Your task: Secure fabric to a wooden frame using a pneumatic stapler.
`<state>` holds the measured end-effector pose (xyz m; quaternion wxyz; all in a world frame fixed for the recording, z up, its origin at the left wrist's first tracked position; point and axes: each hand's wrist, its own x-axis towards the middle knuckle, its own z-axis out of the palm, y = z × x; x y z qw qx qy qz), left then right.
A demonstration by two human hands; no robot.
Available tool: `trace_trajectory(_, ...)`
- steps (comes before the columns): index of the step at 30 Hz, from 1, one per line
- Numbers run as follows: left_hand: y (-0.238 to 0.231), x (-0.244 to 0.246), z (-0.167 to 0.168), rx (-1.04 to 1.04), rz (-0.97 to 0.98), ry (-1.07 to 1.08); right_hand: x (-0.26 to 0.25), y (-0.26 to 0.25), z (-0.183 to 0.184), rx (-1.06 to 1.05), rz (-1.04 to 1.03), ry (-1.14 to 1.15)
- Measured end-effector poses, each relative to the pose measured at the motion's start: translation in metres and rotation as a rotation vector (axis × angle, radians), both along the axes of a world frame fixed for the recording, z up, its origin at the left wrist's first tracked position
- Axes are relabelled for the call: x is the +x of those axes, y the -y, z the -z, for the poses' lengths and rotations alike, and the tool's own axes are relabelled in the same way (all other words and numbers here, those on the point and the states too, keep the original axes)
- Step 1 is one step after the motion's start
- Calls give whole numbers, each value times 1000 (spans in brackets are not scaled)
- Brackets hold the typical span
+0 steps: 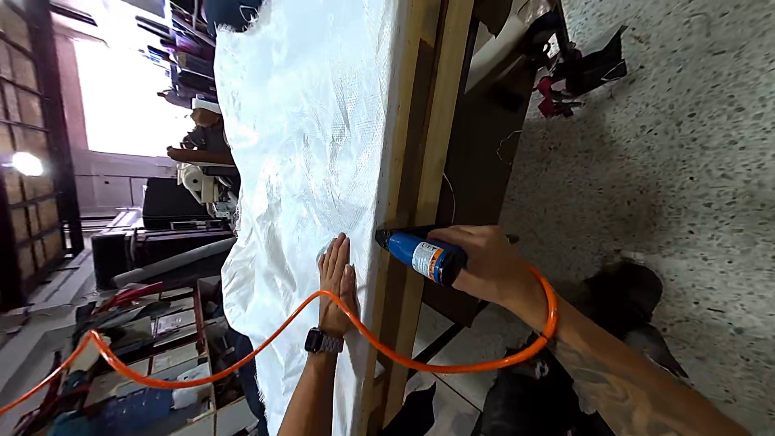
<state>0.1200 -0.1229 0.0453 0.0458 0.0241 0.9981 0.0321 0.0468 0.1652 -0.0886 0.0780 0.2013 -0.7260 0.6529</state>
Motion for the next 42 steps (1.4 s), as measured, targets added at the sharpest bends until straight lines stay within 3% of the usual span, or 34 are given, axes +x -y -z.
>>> trace_trajectory(9,39,-11,-2,53,-15,-12,69,27,5,9,-14,-24)
trace_trajectory(16,50,40,5,143,-126,-106,123,47,5,2,-22,-11)
trace_trajectory(34,130,38,33,82,225,-273,258,97,10,24,6,-100)
trace_trajectory(38,138,37,28,46,252,-235,295,111,8,39,25,-76)
trace_trajectory(42,118,72,0,-1,94,-15,326,123,7,29,55,-70)
